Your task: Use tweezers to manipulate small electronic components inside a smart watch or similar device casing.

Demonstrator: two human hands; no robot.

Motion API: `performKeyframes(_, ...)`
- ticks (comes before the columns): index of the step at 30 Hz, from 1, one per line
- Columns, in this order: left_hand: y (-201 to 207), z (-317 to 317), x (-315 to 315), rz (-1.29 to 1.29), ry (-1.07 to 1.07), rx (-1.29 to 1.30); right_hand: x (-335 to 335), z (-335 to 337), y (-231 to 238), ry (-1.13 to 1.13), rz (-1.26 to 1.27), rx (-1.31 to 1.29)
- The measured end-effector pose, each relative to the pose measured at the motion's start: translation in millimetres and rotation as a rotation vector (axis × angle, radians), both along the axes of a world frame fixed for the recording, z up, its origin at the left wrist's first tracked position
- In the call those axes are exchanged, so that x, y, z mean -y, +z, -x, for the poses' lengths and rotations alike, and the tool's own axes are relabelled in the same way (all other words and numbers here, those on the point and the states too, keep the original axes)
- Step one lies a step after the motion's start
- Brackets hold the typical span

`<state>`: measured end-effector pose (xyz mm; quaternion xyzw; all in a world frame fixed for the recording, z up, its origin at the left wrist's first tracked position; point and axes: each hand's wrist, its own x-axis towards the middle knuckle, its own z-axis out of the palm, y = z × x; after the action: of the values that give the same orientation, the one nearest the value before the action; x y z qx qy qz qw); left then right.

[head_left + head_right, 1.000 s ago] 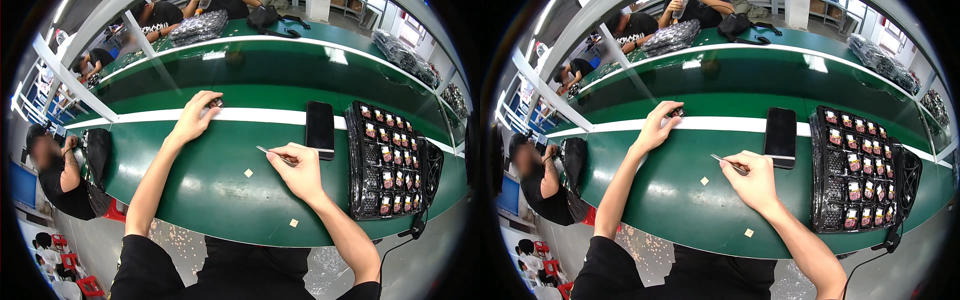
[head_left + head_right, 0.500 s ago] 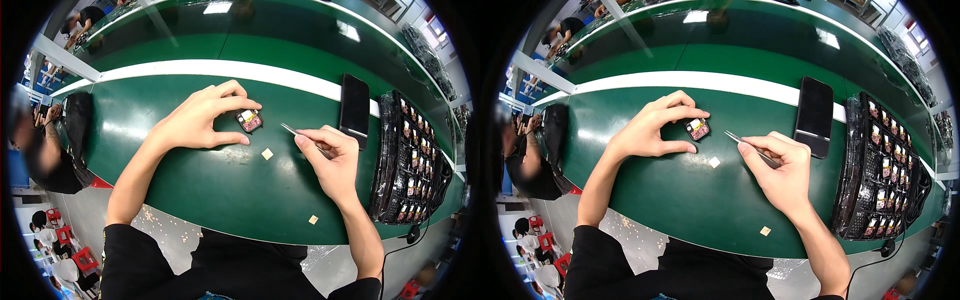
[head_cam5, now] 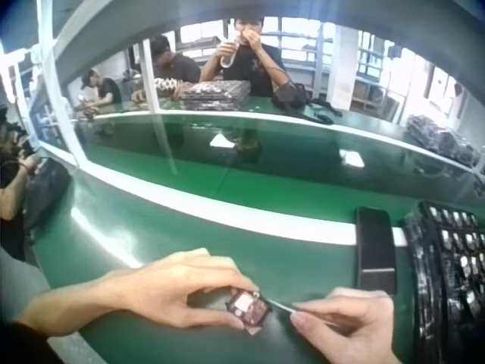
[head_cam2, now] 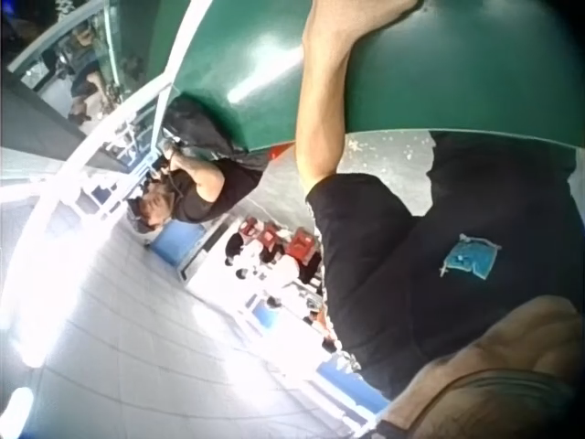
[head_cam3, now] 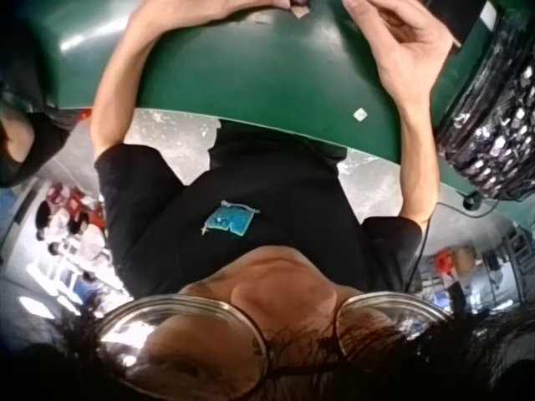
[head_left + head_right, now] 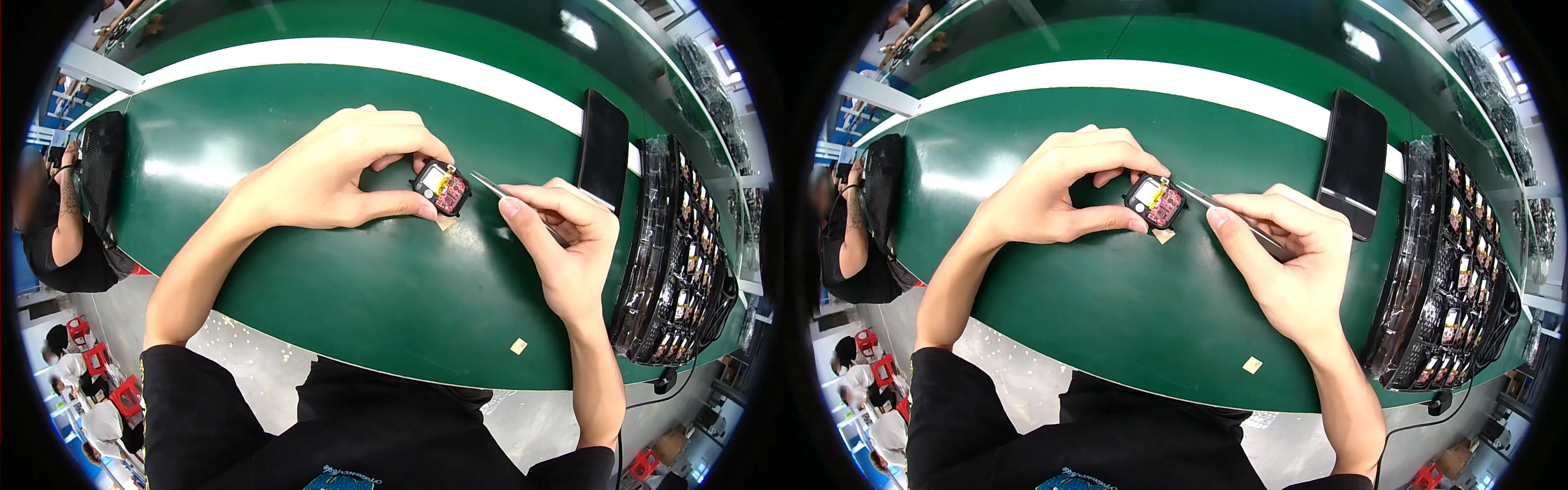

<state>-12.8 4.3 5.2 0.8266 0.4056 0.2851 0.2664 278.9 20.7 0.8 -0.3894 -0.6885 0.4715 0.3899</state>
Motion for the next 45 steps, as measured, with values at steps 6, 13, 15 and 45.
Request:
performKeyframes(6, 0, -9, -1, 0.007, 0.004, 0.027, -2, 4, -6, 0.038, -0.169, 0.102)
performKeyframes(13, -3, -9, -3, 0.041, 0.003, 0.027, 1, 10, -4, 0.03, -0.205, 0.172)
performKeyframes(15, 0, -9, -3, 0.044, 0.004, 0.014, 0, 10, -4, 0.034, -0.245, 0.188)
performKeyframes(45, -5, 2, -9, 0.056, -0.05, 0.059, 0, 7, 1, 0.073, -0.226, 0.207)
